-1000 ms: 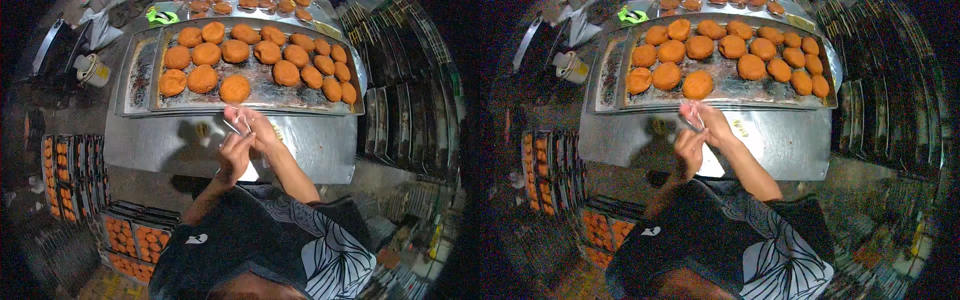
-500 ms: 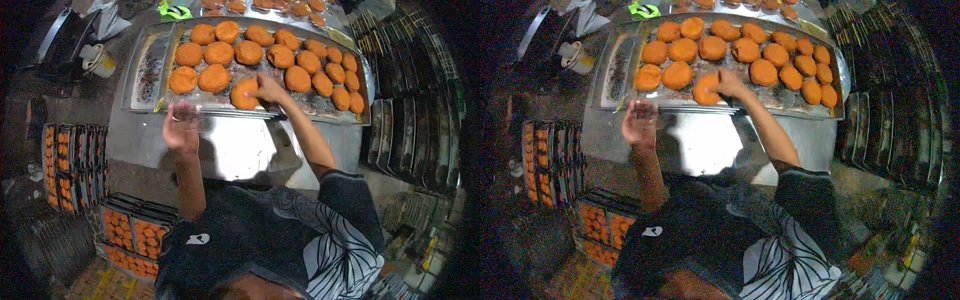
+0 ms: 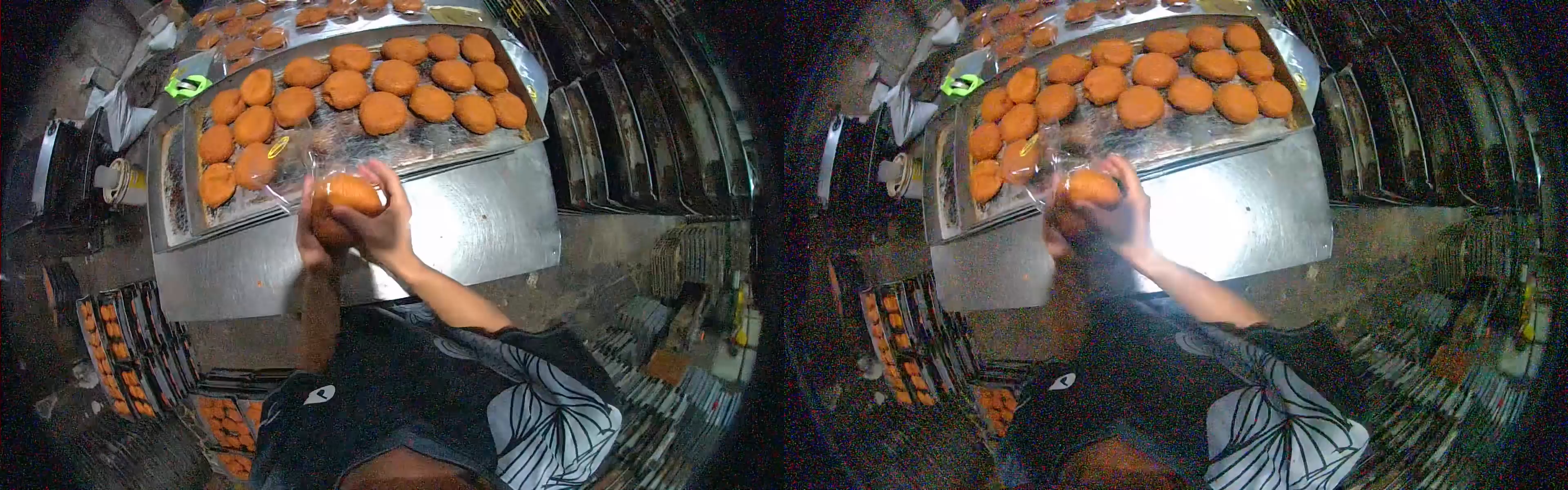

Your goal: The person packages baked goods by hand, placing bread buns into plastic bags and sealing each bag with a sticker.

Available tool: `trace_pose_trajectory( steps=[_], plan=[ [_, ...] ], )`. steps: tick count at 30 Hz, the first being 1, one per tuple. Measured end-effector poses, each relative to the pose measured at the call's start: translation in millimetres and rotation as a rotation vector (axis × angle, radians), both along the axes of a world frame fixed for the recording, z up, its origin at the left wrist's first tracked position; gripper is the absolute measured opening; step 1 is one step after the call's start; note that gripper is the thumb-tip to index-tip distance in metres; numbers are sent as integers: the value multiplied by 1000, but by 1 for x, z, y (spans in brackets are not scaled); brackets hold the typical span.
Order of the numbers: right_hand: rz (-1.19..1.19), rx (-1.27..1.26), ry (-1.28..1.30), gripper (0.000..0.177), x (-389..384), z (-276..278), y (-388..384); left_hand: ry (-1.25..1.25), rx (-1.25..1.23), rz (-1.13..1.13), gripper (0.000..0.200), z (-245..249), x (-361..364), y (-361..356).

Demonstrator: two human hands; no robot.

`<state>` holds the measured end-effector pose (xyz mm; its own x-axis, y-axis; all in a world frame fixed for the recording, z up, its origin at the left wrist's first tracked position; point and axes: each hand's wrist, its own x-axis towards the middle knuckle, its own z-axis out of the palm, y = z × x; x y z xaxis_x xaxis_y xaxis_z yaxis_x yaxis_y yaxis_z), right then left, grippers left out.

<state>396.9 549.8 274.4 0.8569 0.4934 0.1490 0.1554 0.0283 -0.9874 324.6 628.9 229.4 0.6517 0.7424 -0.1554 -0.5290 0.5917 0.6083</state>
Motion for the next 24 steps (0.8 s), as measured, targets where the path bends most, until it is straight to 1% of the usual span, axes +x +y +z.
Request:
trace_pose_trajectory(
  steps=[1,2,3,4,5,6,7,8,9,10,11,12,13,15,16,17,18,19,20,21,22,23,24],
  plan=[
    [-117,30,-84,69,3,-5,2,-43,-131,-24,51,2,6,-12],
    [-119,36,-79,69,2,-9,3,-650,100,-234,54,-9,16,-21],
    [-202,70,-55,71,2,-12,5,-647,107,-239,54,-6,17,-18],
    [-284,104,-33,74,3,-15,5,-293,134,-203,56,-3,18,-14],
    [-285,109,-33,74,3,-17,0,61,156,-161,59,1,19,-12],
    [-251,81,-326,73,2,-18,-7,8,60,-150,62,44,19,-17],
    [-214,52,-618,73,1,-20,-16,10,66,-150,62,50,21,-19],
    [-161,-6,-716,64,1,-26,-29,-52,58,-165,61,54,23,-20],
    [-162,-1,-717,64,10,-25,-37,-116,50,-179,60,55,24,-20],
    [-67,41,-795,63,21,-24,-43,-119,54,-178,60,35,26,-21],
    [27,79,-869,63,28,-24,-45,-284,-227,-220,57,-5,26,-23],
    [-53,36,-904,59,30,-17,-39,-448,-510,-259,55,-26,26,-25],
    [-54,35,-903,59,31,-9,-31,-447,-511,-260,55,-19,25,-25],
    [-169,28,-938,62,31,1,-19,-396,-372,-278,56,5,19,-18],
    [-114,-23,-862,64,31,-1,-23,-365,-308,-290,57,20,16,-15],
    [-120,-38,-850,64,25,-22,-30,-329,-249,-307,58,32,12,-14],
    [93,-53,-762,60,15,-57,-39,-295,-189,-329,58,38,11,-15],
    [299,-60,-678,56,9,-44,-39,-293,-192,-344,58,42,17,-17],
    [88,-110,-774,61,-5,-30,-43,-292,-100,-255,65,44,20,-25],
    [84,-122,-765,61,-6,-11,-35,-287,-12,-161,72,43,20,-32],
    [116,-143,-716,67,-2,1,-23,-307,-111,-247,73,38,13,-23],
    [154,-160,-670,73,1,4,-15,-311,-115,-235,73,33,8,-18],
    [139,30,-494,65,-2,0,-11,-511,-341,-355,68,29,0,-12]
  ],
)
